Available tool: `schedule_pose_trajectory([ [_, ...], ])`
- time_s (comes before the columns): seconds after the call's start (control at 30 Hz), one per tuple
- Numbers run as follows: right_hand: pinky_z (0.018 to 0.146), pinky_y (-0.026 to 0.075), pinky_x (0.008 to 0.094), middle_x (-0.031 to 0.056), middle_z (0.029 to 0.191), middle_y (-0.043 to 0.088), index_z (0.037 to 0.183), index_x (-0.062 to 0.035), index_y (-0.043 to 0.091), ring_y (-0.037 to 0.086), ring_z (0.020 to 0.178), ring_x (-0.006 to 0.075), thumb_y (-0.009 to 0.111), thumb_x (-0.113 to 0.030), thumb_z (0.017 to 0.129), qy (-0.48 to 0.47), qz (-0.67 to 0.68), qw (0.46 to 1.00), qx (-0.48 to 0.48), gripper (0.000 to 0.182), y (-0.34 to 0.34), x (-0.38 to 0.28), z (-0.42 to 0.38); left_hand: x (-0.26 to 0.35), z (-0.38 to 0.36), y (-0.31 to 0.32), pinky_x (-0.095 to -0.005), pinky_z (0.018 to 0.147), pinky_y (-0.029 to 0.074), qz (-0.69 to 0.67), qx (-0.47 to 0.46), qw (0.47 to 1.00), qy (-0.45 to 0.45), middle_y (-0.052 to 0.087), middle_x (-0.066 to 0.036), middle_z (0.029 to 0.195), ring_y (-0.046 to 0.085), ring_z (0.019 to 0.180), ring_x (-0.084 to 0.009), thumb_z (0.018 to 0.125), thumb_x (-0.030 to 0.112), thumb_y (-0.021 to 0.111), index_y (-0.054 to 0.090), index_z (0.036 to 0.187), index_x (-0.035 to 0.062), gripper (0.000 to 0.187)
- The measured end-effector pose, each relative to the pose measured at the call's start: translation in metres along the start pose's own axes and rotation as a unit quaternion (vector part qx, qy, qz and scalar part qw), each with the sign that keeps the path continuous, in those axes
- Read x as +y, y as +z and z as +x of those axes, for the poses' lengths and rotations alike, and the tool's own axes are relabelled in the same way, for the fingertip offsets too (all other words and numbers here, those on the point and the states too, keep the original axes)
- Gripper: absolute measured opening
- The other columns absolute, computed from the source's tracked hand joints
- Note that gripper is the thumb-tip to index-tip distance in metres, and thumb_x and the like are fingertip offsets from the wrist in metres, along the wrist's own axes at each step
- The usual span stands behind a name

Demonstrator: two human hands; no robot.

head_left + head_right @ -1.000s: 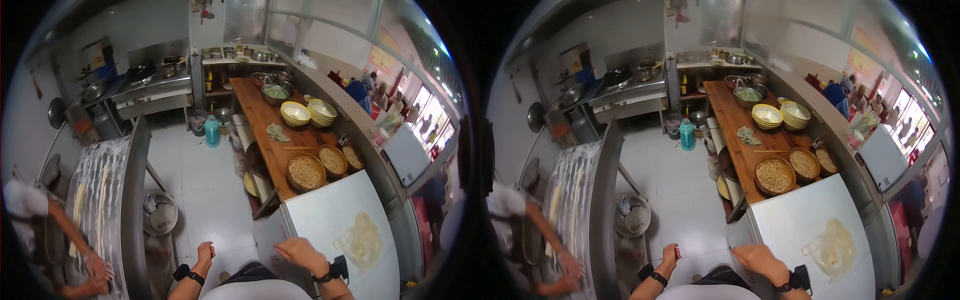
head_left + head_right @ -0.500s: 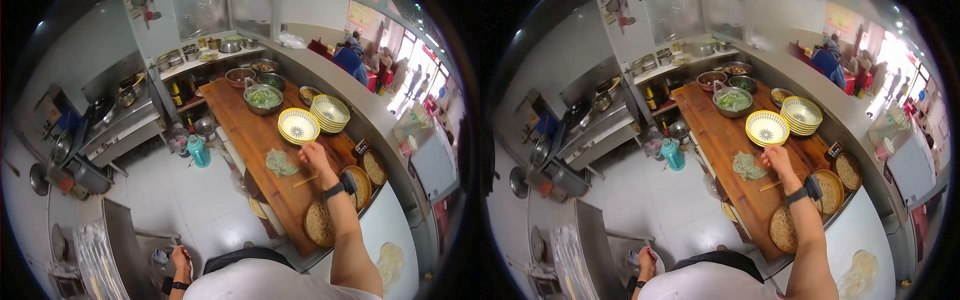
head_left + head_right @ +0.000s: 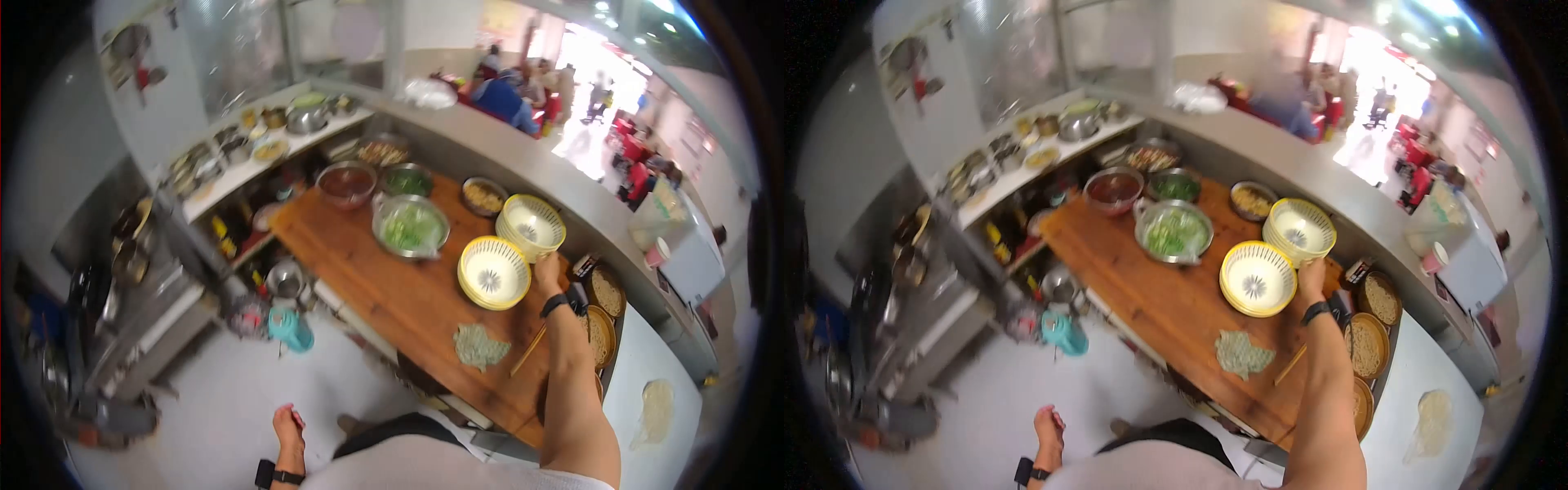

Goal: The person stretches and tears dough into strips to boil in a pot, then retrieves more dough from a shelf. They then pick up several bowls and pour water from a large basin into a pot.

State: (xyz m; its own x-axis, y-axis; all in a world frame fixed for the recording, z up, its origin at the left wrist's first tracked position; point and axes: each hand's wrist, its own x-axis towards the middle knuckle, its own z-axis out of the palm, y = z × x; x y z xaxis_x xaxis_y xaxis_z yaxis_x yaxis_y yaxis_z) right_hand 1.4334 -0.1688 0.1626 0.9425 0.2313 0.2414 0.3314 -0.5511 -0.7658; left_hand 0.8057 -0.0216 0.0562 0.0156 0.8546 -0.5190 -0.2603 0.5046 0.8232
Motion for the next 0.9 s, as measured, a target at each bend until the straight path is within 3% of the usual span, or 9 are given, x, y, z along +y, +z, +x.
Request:
schedule_pose_trajectory([
  [0.07,0.080,0.038,0.0418,0.0214,0.106,0.045,0.107,-0.0009,0.040,0.045,0.097,0.0377,0.059,-0.020,0.068,-0.050,-0.064,0.997,-0.014,0.047,0.024,0.050,0.019,0.019,0.035,0.026,-0.0232,0.037,0.032,0.083,-0.055,0.995,-0.010,0.041,-0.001,0.052,0.036,0.041,-0.0101,0.078,0.014,0.044,0.046,0.081,0.0062,0.009],
  [0.1,0.082,0.038,0.0426,0.0193,0.111,0.041,0.109,-0.0027,0.037,0.044,0.099,0.0370,0.062,-0.024,0.065,0.131,-0.143,0.981,0.025,0.054,0.010,-0.012,-0.022,0.021,0.051,0.038,-0.0235,0.036,0.032,0.097,-0.071,0.993,-0.014,0.040,-0.001,0.052,0.036,0.041,-0.0102,0.078,0.014,0.044,0.045,0.081,0.0063,0.008],
  [0.2,0.087,0.035,0.0440,0.0159,0.114,0.045,0.111,-0.0079,0.041,0.043,0.106,0.0300,0.064,-0.028,0.062,0.204,-0.283,0.929,-0.122,0.057,0.025,0.024,-0.036,0.025,0.083,0.072,-0.0235,0.038,0.034,0.116,-0.142,0.983,-0.021,0.042,-0.002,0.053,0.039,0.043,-0.0107,0.079,0.015,0.044,0.045,0.084,0.0060,0.010],
  [0.27,0.071,0.045,0.0371,0.0209,0.082,0.058,0.077,-0.0010,0.060,0.056,0.083,0.0320,0.061,-0.028,0.060,0.119,-0.299,0.944,-0.074,0.032,0.037,0.061,-0.036,0.004,0.120,0.074,-0.0233,0.041,0.037,0.119,-0.186,0.975,-0.020,0.045,-0.002,0.056,0.042,0.046,-0.0110,0.080,0.016,0.044,0.046,0.086,0.0056,0.012],
  [0.33,0.070,0.045,0.0366,0.0205,0.081,0.058,0.077,0.0002,0.059,0.057,0.079,0.0325,0.061,-0.025,0.059,0.067,-0.292,0.943,-0.145,0.031,0.018,0.043,-0.032,-0.054,0.177,0.063,-0.0245,0.041,0.036,0.241,-0.262,0.915,0.188,0.048,-0.002,0.062,0.043,0.048,-0.0117,0.082,0.020,0.044,0.054,0.082,0.0046,0.018],
  [0.5,0.055,0.046,0.0343,0.0185,0.071,0.058,0.076,0.0014,0.056,0.058,0.063,0.0277,0.055,-0.008,0.061,-0.003,-0.232,0.961,-0.153,0.018,-0.033,-0.029,-0.012,0.023,0.127,0.127,-0.0184,0.043,0.033,0.204,-0.292,0.934,-0.030,0.044,0.000,0.060,0.040,0.049,-0.0070,0.079,0.015,0.048,0.052,0.091,0.0033,0.017],
  [0.6,0.054,0.046,0.0316,0.0165,0.074,0.059,0.085,0.0011,0.057,0.058,0.064,0.0246,0.054,-0.006,0.062,0.025,-0.167,0.964,-0.205,0.024,-0.059,-0.088,-0.023,0.055,0.122,0.187,-0.0198,0.050,0.040,0.281,-0.384,0.878,0.042,0.051,-0.003,0.067,0.049,0.058,-0.0115,0.079,0.014,0.047,0.051,0.094,0.0012,0.020],
  [0.7,0.037,0.037,0.0199,0.0040,0.065,0.056,0.090,0.0006,0.056,0.049,0.045,0.0073,0.055,-0.006,0.066,0.088,0.123,0.944,-0.294,0.025,-0.059,-0.117,-0.041,0.109,0.061,0.277,-0.0288,0.066,0.043,0.171,-0.496,0.842,-0.124,0.051,-0.009,0.091,0.051,0.080,-0.0166,0.082,0.027,0.045,0.042,0.107,0.0058,0.033],
  [0.9,0.041,0.040,0.0208,0.0038,0.074,0.054,0.095,-0.0027,0.050,0.049,0.052,0.0087,0.055,-0.011,0.073,0.092,0.182,0.898,-0.390,0.024,-0.004,-0.161,-0.085,0.099,0.038,0.334,-0.0419,0.092,0.032,0.077,-0.585,0.767,-0.252,0.040,-0.014,0.119,0.040,0.109,-0.0254,0.078,0.031,0.045,0.030,0.122,0.0041,0.054],
])
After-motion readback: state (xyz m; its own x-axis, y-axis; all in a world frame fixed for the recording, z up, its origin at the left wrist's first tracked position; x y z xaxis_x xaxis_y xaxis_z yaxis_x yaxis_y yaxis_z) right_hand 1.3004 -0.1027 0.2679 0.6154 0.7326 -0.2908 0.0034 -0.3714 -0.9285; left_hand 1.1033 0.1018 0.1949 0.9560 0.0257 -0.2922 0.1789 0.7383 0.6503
